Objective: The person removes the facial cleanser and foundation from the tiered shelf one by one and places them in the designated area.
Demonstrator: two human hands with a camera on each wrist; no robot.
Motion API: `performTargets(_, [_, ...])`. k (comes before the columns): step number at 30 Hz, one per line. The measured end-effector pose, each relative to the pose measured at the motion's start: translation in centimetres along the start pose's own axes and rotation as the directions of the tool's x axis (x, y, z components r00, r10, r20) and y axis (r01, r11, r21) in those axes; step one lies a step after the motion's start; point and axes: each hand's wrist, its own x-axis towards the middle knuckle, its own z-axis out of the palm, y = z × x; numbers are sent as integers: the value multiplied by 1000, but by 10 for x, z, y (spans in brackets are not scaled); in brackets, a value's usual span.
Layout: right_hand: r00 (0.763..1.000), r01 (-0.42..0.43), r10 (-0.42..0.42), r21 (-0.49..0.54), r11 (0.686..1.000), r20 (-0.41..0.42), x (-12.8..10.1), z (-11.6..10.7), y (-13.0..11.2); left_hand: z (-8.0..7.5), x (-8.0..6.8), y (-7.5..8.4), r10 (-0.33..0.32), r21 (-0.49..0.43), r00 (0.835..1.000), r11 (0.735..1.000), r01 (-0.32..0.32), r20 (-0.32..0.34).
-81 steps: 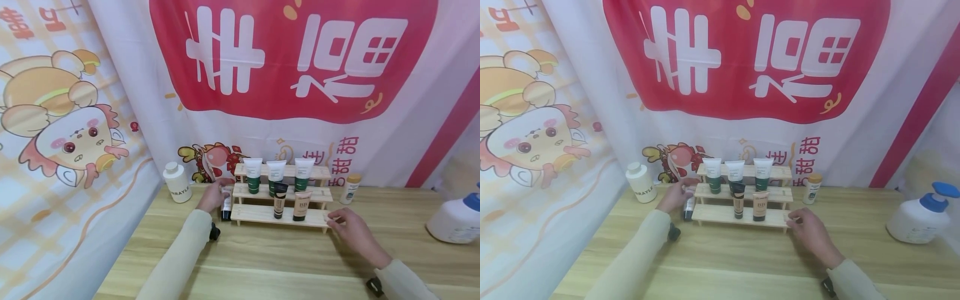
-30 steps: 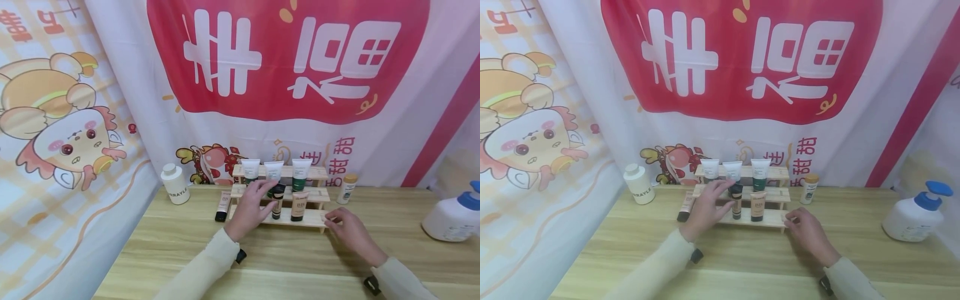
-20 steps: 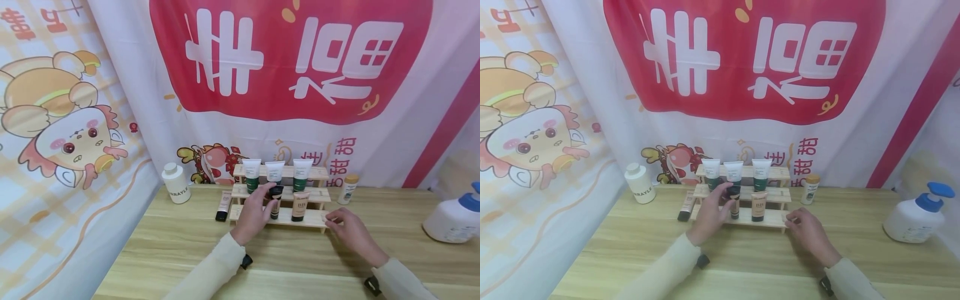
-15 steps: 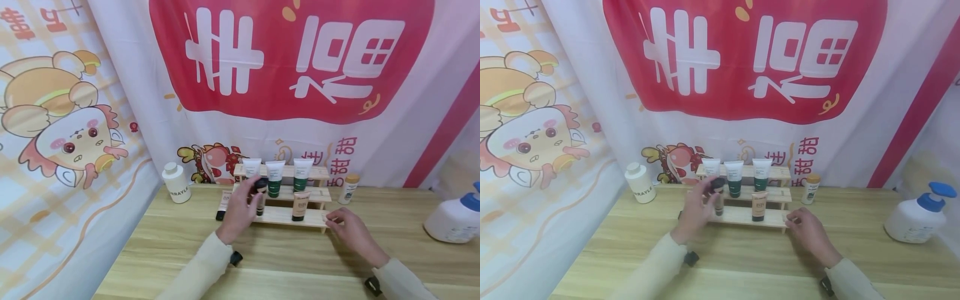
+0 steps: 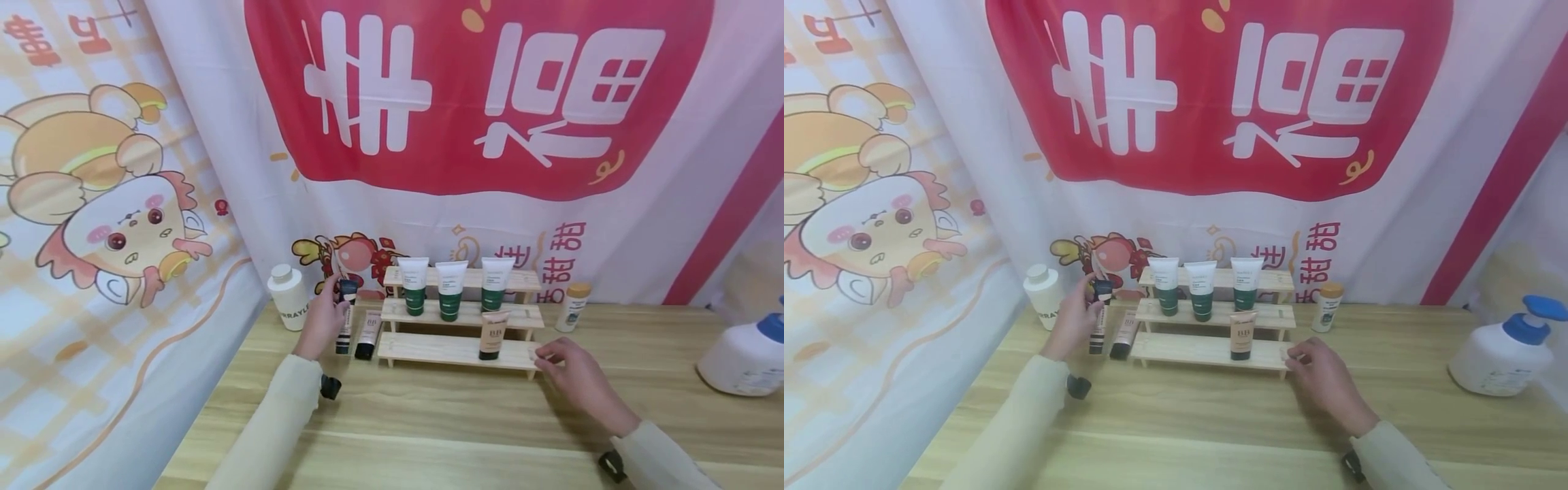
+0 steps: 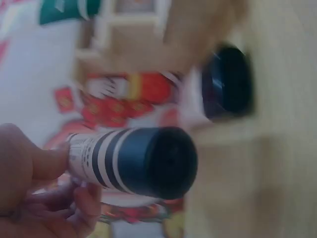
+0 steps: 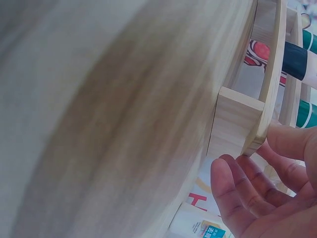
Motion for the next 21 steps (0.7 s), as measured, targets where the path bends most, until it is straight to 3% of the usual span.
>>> performTargets(3, [1000,-2,2,-1,1000,4,0,0,0,9,11,-15,-98,70,993,993,93,59])
performTargets(7, [1000,1,-1,-3,1000,-1,0,0,0,21,21,-28,-186,147,974,975,166,129])
performTargets(15, [1000,9,-9,-3,1000,-14,0,0,-2,29,28,-34,-185,229,964,963,140,192])
performTargets(21, [1000,-19,19,0,1000,2,0,0,-1,31,28,-33,-236,211,949,958,192,208])
